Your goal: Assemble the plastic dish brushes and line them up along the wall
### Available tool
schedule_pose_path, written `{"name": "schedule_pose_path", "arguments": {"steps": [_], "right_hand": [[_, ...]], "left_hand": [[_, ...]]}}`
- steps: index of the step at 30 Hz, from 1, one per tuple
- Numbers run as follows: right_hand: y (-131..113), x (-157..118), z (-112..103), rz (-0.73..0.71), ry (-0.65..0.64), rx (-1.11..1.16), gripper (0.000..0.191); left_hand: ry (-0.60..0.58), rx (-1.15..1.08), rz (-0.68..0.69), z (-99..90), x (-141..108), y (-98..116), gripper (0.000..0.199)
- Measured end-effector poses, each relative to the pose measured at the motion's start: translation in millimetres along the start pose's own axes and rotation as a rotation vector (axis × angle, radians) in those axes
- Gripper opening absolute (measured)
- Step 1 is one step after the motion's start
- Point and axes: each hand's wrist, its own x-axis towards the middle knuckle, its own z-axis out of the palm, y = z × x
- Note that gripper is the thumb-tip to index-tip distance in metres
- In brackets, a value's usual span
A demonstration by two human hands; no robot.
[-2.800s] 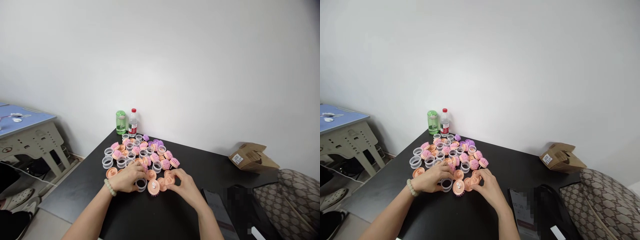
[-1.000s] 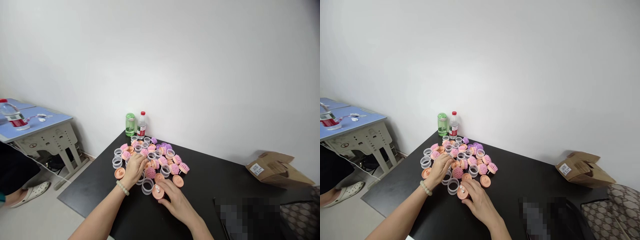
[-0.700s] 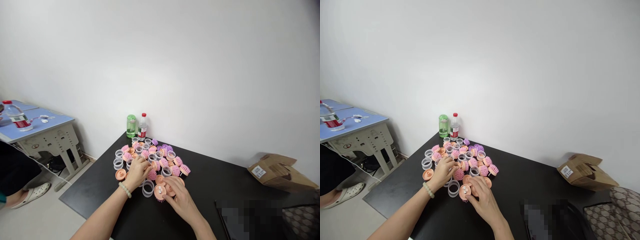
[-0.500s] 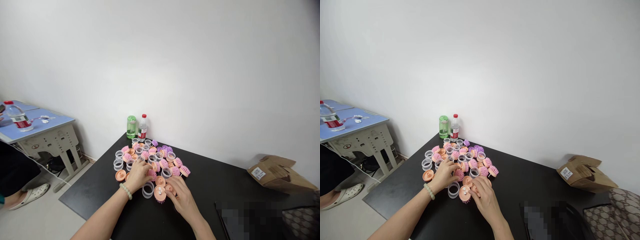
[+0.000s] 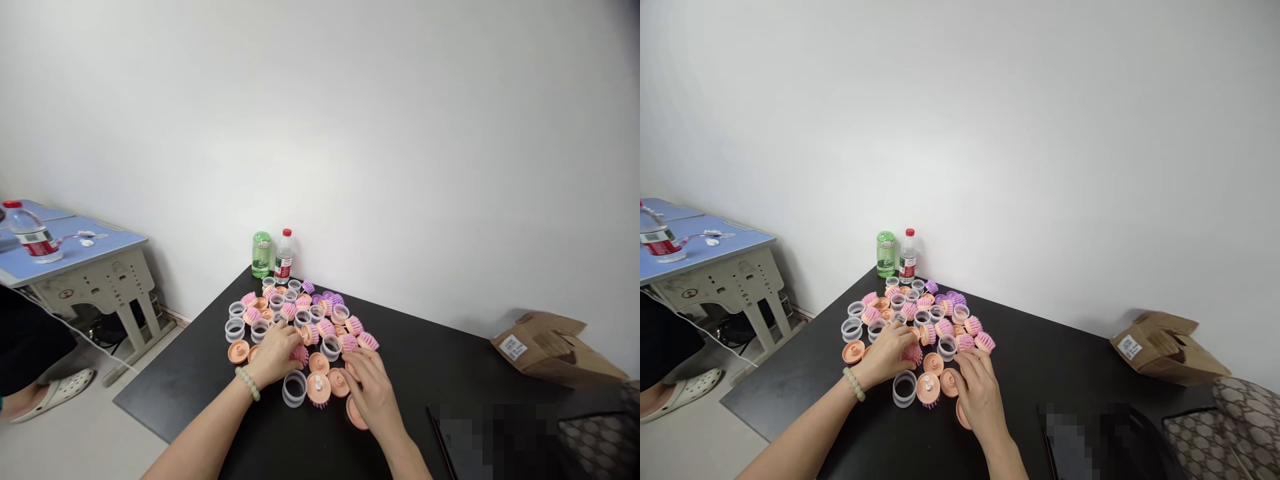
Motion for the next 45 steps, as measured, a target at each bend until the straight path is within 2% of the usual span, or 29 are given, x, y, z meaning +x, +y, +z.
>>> {"name": "schedule_pose_path", "arguments": {"steps": [7,13,16,21,25,28,32,36,41,45], "right_hand": [[5.0,0.7,-3.4,0.07,0.09,-0.042,0.019],[18.0,-2.7,-4.4,0.135,0.158,-0.116,0.021],[28.8,-4.5,-7.5,0.21,0.18,-0.175,0.024],[56.4,-12.4,-8.5,0.346,0.207,-0.269,0.028],[67.5,-17.0,-4.7,0.394,0.227,-0.279,0.032],[59.9,-15.1,-2.5,0.375,0.188,-0.247,0.028],[38.1,-8.5,-1.7,0.301,0.054,-0.164,0.015],[24.2,-4.3,-2.5,0.248,-0.063,-0.109,0.026],[17.1,0.7,-9.9,0.243,-0.082,-0.064,0.023],[-5.4,10.1,-15.9,0.127,-0.192,0.128,0.009]], "left_hand": [[0.03,0.03,-0.025,4.4,0.1,1.0,0.017],[0.125,-0.02,-0.05,-0.1,1.8,-1.6,0.011],[0.169,-0.045,-0.03,-2.3,2.2,-0.8,0.008],[0.168,-0.065,0.005,-1.4,2.1,-0.1,0.003],[0.181,-0.107,0.023,1.1,2.1,-1.4,0.004],[0.194,-0.121,0.029,1.5,2.3,-2.5,0.007],[0.176,-0.105,0.023,0.6,2.7,-2.8,0.005],[0.158,-0.079,0.02,0.1,2.9,-2.6,0.004],[0.16,-0.08,0.022,-0.7,2.6,-1.9,0.006],[0.158,-0.076,0.026,-1.4,2.6,-1.0,0.012]]}}
